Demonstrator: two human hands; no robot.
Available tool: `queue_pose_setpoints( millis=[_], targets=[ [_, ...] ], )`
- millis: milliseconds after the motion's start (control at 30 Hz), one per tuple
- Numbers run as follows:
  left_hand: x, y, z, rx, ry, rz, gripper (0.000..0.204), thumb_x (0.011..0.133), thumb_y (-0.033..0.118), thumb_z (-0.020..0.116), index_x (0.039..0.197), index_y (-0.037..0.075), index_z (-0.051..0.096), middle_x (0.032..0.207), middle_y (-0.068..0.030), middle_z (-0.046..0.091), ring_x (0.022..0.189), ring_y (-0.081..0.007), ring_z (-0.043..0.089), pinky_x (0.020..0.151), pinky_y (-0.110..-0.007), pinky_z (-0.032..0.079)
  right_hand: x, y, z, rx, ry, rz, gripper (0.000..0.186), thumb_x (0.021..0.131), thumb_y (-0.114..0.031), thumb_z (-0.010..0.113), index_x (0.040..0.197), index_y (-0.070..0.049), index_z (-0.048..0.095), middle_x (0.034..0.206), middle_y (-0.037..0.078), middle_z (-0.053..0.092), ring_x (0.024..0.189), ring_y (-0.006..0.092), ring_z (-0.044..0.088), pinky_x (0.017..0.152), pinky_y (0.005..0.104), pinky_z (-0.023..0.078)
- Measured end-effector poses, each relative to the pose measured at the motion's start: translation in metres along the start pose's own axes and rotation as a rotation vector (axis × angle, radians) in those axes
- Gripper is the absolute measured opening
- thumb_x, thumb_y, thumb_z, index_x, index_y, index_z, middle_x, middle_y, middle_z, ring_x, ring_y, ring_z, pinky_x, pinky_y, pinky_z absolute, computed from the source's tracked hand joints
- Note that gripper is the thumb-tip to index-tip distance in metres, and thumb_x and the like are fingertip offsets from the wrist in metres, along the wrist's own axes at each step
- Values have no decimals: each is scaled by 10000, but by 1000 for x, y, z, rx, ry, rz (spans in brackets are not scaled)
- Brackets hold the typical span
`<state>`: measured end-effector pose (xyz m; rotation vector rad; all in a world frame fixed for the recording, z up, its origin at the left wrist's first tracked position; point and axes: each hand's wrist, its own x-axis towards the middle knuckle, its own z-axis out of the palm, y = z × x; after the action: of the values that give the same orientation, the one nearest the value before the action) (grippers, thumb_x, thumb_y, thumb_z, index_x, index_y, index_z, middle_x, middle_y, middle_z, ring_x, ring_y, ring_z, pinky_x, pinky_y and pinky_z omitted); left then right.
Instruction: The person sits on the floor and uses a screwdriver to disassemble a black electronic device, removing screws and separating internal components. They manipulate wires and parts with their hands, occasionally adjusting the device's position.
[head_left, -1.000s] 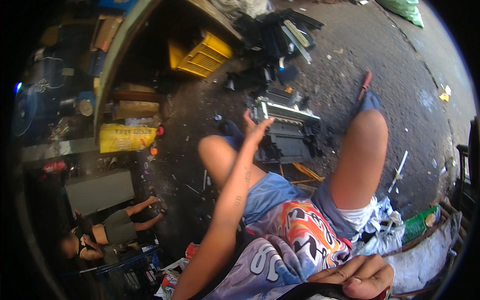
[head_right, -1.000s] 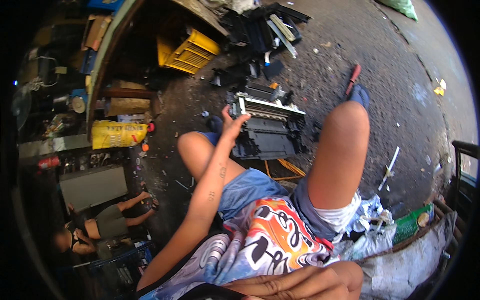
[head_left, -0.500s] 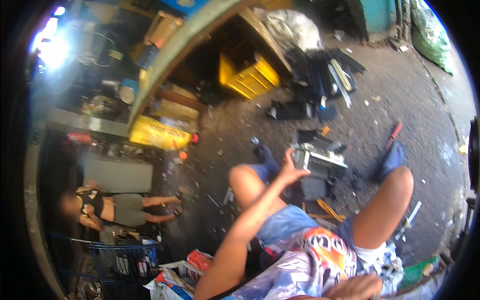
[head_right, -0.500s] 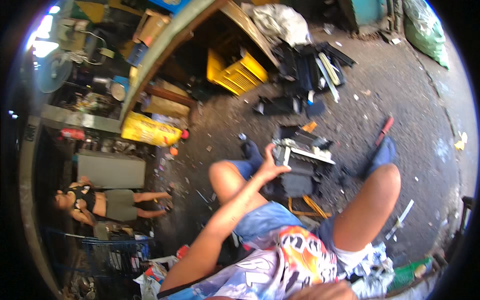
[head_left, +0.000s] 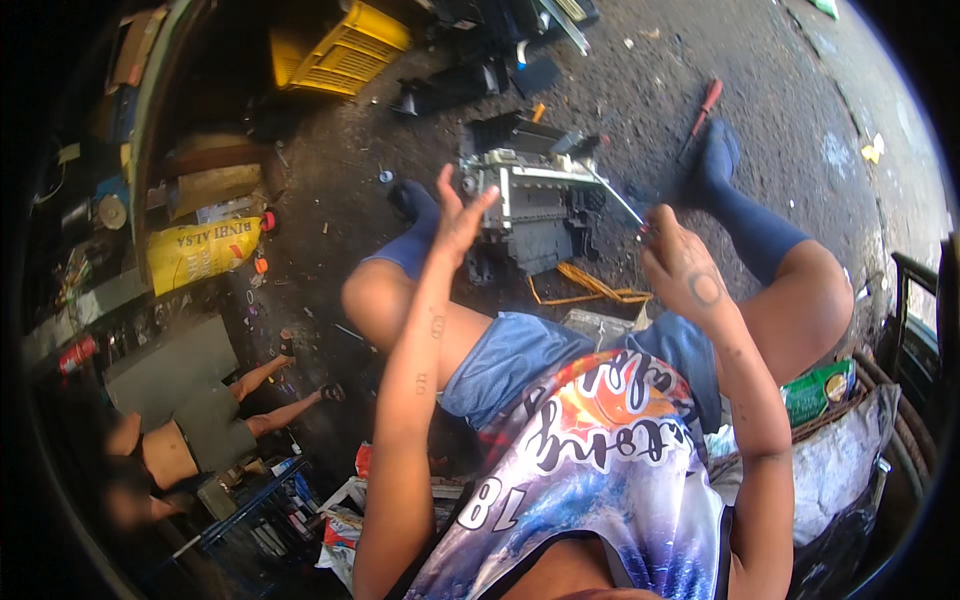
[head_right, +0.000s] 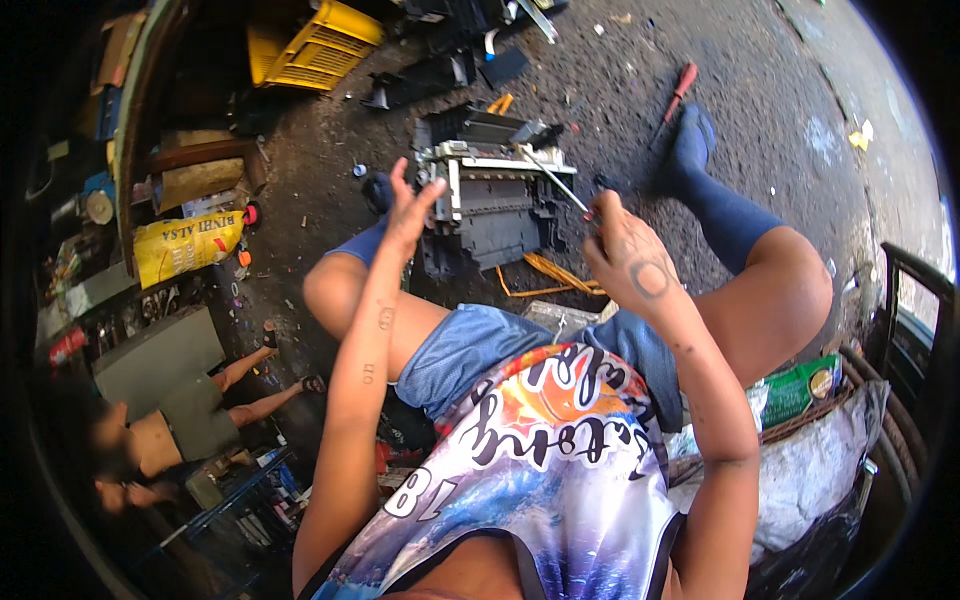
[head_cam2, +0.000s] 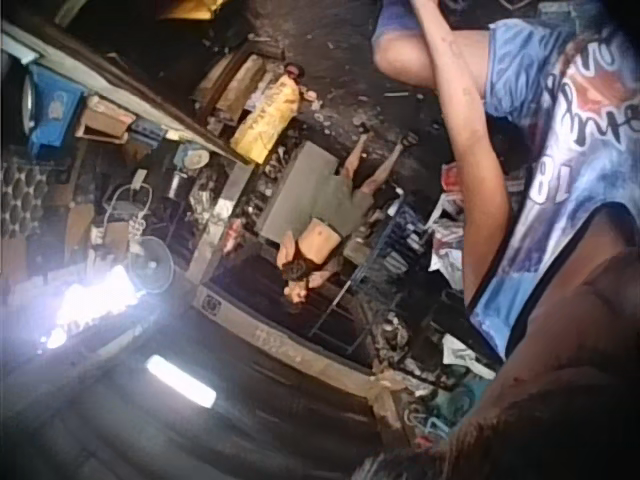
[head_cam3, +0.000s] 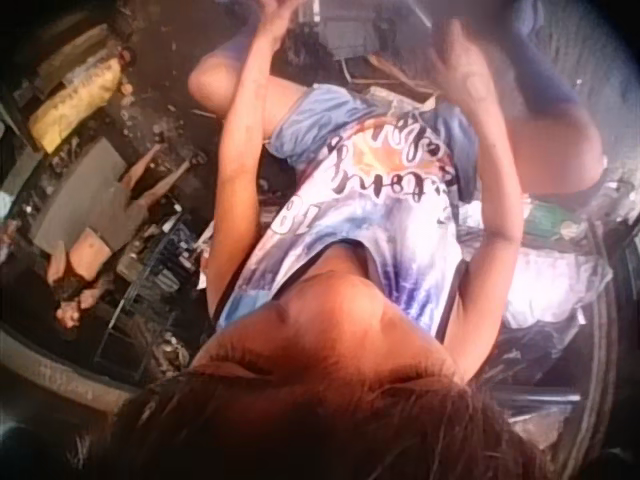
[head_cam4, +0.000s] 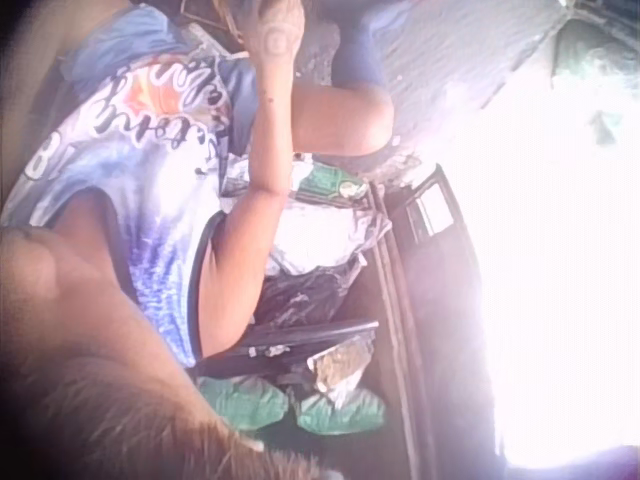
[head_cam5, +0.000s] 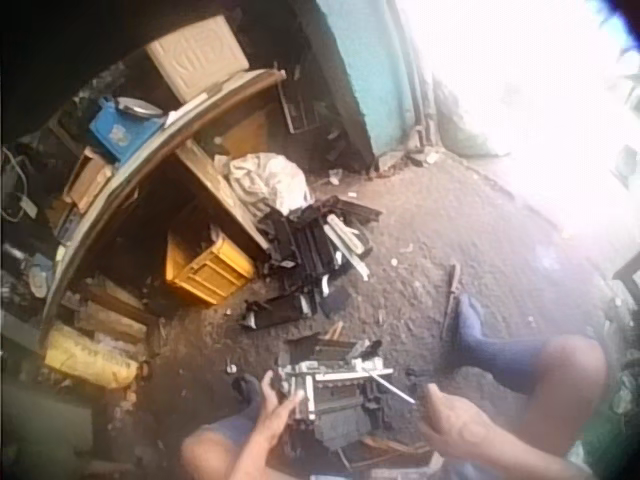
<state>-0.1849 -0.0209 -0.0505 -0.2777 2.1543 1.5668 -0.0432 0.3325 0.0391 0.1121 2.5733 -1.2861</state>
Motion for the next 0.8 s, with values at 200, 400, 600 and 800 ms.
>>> queue_pose_setpoints(
  millis=[200, 400, 600, 800],
  targets=[
    [6, 0, -3, 396, 82, 20, 1264, 779, 505, 904, 1654, 55, 110, 1606, -281, 300, 1491, -363, 342, 1220, -460, 309, -1, 41, 46, -274, -163, 121, 158, 938, -146, 621, 1051, -74, 705, 984, 193, 733, 937, 417, 721, 813, 523, 566],
    [28, -23, -14, 314, 185, -60, 1242, 755, 496, 913, 1635, 14, 182, 1577, -277, 353, 1456, -352, 397, 1188, -435, 356, 9, 76, 75, -378, -456, 250, 190, 961, -179, 601, 1034, -73, 740, 960, 211, 760, 952, 407, 736, 851, 503, 577],
    [39, -33, -17, 326, 241, -84, 1172, 746, 411, 918, 1628, 29, 247, 1587, -276, 345, 1467, -372, 385, 1202, -456, 346, 25, 85, 92, -293, -520, 190, 226, 979, -212, 599, 1103, -61, 714, 974, 208, 761, 966, 408, 735, 864, 508, 578],
    [47, -46, -28, 278, 241, -113, 1091, 749, 360, 884, 1615, 45, 300, 1582, -270, 350, 1476, -376, 374, 1204, -460, 350, 30, 82, 99, -285, -621, 226, 285, 997, -247, 601, 1172, -37, 679, 958, 217, 754, 940, 403, 739, 835, 509, 585]
  ],
)
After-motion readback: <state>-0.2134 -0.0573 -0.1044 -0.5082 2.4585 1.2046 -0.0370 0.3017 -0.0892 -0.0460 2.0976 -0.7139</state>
